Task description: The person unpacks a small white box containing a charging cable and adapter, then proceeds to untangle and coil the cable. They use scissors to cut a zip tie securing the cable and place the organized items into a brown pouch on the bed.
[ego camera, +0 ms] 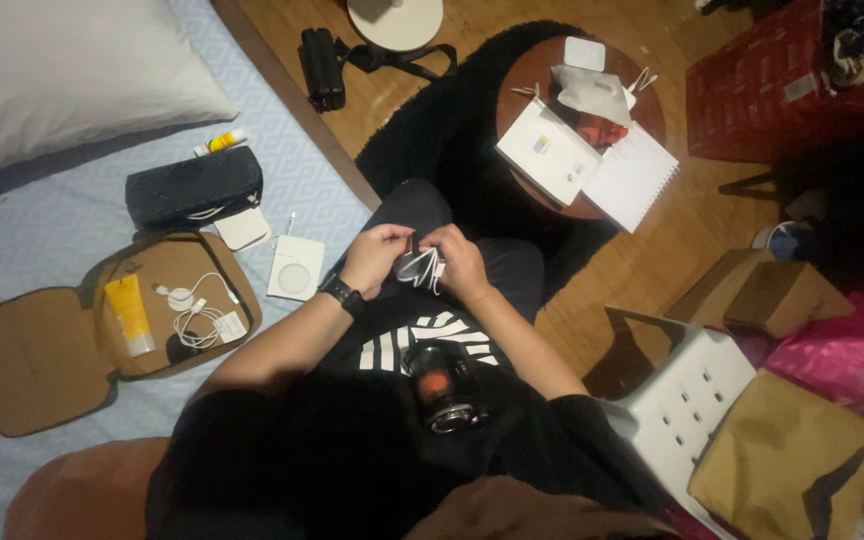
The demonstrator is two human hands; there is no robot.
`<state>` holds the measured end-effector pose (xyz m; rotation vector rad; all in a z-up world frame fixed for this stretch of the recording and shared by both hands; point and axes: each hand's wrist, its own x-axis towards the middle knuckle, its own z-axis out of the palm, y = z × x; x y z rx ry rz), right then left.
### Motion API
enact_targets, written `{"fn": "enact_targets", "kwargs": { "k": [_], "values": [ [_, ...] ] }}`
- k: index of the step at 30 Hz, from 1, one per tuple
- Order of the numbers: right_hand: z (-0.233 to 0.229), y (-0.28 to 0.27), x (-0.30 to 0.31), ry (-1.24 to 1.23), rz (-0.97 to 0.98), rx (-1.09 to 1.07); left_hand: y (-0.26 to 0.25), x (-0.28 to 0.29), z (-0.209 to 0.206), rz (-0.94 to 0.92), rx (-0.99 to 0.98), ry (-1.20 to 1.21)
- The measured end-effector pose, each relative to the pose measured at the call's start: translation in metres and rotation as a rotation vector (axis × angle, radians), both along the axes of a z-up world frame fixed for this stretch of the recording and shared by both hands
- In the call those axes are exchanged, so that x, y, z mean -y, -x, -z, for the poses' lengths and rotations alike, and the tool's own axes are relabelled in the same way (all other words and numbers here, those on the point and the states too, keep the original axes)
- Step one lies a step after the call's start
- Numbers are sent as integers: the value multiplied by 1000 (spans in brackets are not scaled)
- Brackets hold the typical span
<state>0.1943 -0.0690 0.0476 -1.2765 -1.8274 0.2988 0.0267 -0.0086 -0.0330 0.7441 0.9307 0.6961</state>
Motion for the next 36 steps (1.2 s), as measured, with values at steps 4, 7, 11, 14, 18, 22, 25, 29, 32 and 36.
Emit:
{"fn": "enact_targets", "kwargs": {
  "k": [4, 7, 11, 14, 18, 22, 25, 29, 32, 36],
  "values": [
    [6, -3, 0, 5, 12, 16, 1, 1, -16, 25, 14, -37],
    [10, -5, -1, 7, 21, 15, 4, -6, -27, 125, -26, -52],
    [7, -3, 0, 25, 35, -7, 11, -11, -28, 184, -45, -6],
    [6, -1, 1, 51, 12, -60, 13, -16, -14, 223, -22, 8],
    [20, -1, 2, 158, 41, -158, 11, -18, -5, 209, -50, 6],
    [55, -9, 8, 353, 43, -399, 14, -15, -15, 266, -93, -40],
    [87, -12, 5, 597, 93, -703, 13, -11, -23, 212, -42, -75],
    [106, -20, 3, 678, 118, -660, 15, -9, -27, 219, -140, -284],
    [99, -21, -4, 602, 54, -578, 16, -13, -19, 212, -197, -390],
    [59, -11, -11, 392, 2, -316, 23, -20, 6, 112, -232, -445]
  ]
}}
